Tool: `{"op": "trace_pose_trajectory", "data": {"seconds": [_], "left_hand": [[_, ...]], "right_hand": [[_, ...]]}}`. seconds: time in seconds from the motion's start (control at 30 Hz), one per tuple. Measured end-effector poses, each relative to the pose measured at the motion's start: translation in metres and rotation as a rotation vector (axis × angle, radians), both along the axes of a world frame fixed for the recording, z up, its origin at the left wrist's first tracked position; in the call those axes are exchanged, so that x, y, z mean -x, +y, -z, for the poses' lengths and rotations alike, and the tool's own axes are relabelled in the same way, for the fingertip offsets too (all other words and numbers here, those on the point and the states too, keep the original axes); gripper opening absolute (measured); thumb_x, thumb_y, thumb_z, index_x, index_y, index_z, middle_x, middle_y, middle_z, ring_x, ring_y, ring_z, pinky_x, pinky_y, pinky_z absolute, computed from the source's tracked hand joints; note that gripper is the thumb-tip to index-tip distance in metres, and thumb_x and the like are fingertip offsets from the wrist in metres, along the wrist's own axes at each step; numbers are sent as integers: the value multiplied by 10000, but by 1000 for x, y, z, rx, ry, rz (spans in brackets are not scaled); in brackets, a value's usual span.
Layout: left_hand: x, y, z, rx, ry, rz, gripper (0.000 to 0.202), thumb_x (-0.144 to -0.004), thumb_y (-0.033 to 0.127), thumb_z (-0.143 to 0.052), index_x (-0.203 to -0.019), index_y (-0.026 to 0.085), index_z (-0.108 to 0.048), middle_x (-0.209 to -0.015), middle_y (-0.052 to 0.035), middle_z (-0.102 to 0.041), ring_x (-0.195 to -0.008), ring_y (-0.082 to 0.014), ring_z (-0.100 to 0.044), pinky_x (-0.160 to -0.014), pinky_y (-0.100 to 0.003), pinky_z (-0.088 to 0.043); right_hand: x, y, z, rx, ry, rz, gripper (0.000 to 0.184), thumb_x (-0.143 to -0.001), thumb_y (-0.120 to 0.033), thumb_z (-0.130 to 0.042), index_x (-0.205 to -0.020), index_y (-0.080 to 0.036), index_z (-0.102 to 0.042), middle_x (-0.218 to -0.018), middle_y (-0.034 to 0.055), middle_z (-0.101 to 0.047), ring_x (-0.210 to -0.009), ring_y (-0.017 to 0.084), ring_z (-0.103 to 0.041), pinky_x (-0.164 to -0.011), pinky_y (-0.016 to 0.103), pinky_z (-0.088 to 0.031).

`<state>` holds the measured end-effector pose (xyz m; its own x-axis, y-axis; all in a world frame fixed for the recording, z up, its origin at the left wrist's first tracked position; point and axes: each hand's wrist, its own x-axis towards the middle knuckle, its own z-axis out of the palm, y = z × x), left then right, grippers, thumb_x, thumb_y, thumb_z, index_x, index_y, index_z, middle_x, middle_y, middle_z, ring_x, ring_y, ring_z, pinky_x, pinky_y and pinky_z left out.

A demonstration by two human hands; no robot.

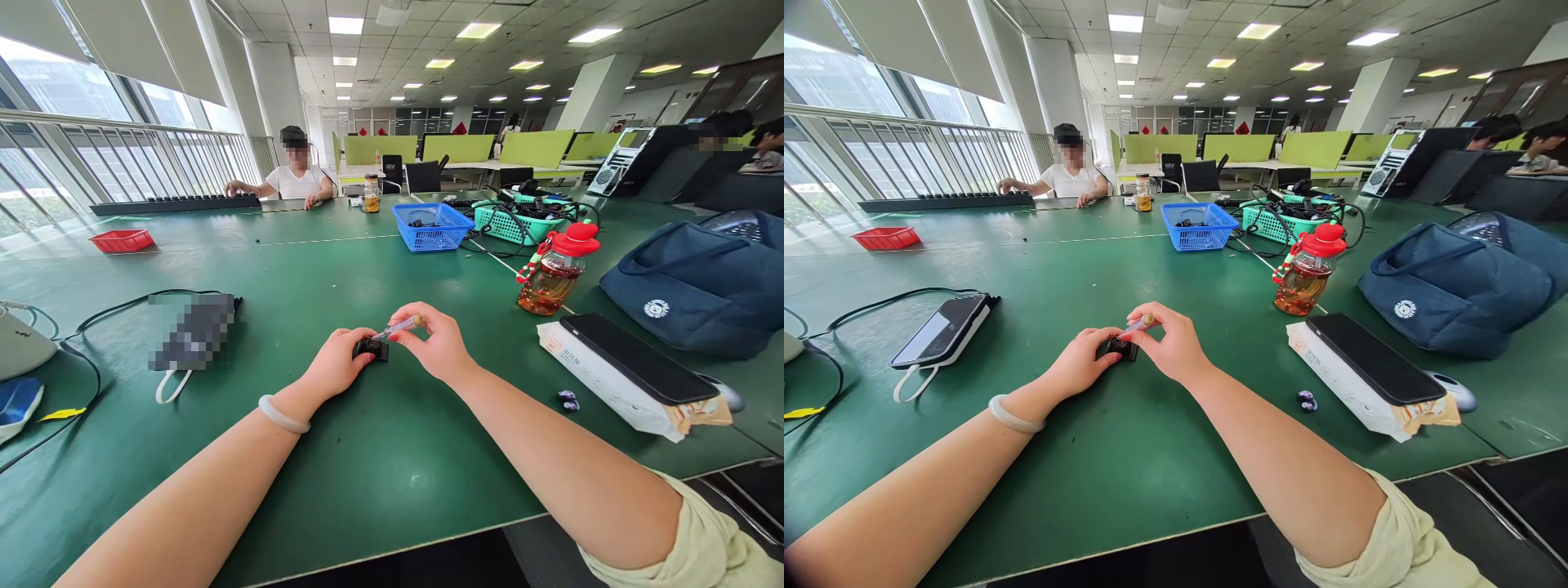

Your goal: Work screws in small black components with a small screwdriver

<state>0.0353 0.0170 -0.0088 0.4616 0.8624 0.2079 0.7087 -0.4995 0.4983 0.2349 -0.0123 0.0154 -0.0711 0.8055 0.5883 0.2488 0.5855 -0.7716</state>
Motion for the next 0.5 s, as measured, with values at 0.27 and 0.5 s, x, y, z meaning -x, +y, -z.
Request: {"op": "trace_pose_trajectory", "data": {"seconds": [0.27,0.5], "left_hand": [[-1,0,0,6,-2,-27,331,-849,293,-574,-1174,256,-627,-1132,-61,-681,-1136,-273,-561,-1002,-432,-479],[0,-1,-2,21,1,-15,328,-851,294,-564,-1170,264,-633,-1109,-58,-684,-1122,-273,-566,-994,-442,-485]], "right_hand": [[-4,4,3,113,247,-34,248,-853,-442,-651,-1009,-264,-576,-935,31,-721,-938,199,-692,-920,394,-529],[-3,0,2,30,146,-16,215,-883,-429,-616,-1029,-277,-574,-920,25,-702,-907,199,-682,-903,389,-528]]}}
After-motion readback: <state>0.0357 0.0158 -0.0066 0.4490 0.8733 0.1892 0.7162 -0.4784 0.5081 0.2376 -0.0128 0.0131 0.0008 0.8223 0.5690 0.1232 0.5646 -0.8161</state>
